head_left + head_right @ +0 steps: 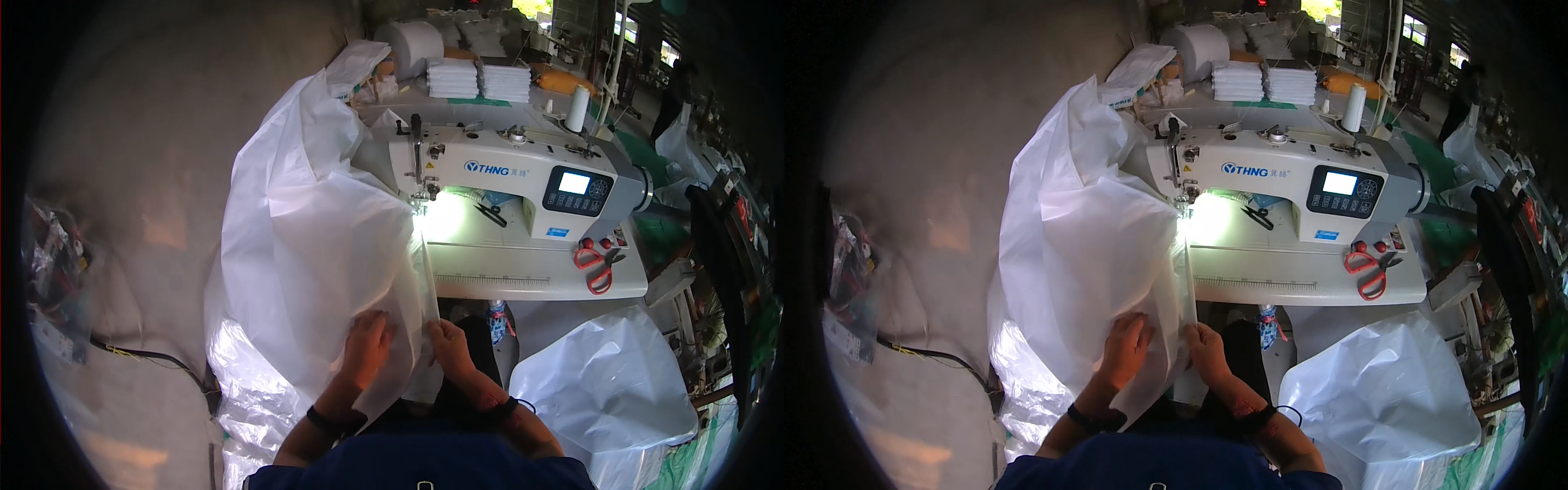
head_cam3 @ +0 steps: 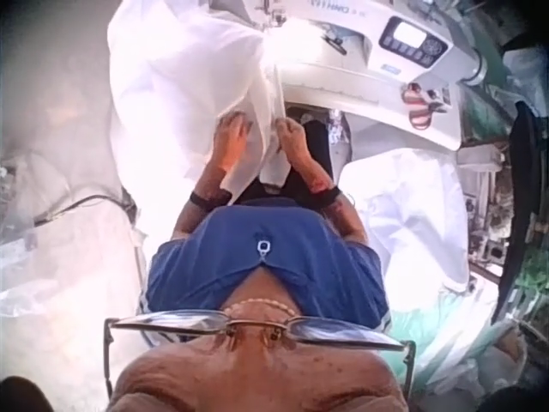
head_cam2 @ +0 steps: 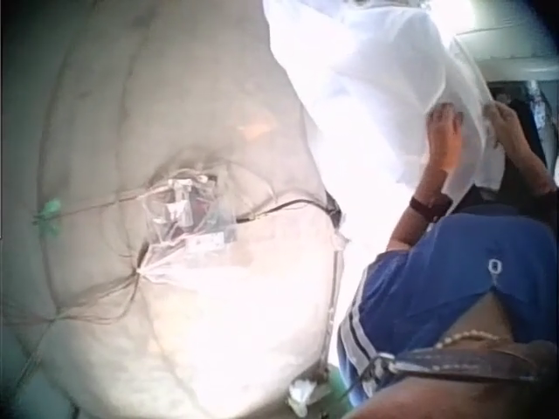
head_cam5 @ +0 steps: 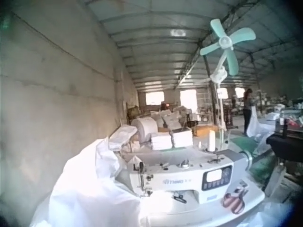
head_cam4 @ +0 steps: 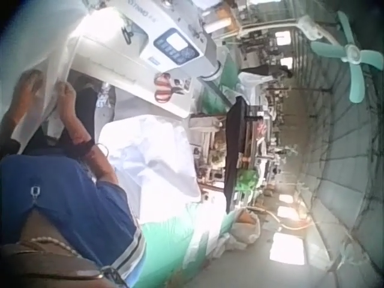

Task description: The person picks up a white plastic sheet, folds the edge, and feeds it through a sewing machine. They guide the material under the needle, periodically stopping to realign the fold and smooth the plastic.

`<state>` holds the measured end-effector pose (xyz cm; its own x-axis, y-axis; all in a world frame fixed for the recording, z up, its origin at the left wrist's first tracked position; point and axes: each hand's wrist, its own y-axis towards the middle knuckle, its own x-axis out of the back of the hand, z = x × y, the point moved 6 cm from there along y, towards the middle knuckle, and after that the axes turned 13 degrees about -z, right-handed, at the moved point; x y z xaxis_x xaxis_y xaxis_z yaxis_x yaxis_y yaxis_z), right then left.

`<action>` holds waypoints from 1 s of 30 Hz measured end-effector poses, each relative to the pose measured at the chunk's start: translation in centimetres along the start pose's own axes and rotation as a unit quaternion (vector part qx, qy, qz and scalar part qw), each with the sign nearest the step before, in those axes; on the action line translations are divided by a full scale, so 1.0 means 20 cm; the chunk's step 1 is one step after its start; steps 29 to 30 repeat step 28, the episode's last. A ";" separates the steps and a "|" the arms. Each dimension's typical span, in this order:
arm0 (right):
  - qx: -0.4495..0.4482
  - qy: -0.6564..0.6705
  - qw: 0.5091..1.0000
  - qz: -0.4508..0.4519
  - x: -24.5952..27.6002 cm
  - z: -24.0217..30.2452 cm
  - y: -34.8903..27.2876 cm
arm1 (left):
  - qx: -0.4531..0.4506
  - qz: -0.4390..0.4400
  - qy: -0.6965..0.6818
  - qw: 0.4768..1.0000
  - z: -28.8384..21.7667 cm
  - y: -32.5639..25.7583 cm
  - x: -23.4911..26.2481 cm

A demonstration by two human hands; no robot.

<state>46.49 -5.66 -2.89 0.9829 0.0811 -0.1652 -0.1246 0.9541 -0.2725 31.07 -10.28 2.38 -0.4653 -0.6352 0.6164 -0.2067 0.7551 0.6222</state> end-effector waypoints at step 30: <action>-0.157 0.360 0.847 0.358 -0.63 0.40 0.04 | -0.079 0.045 -0.120 0.989 -0.40 0.22 0.42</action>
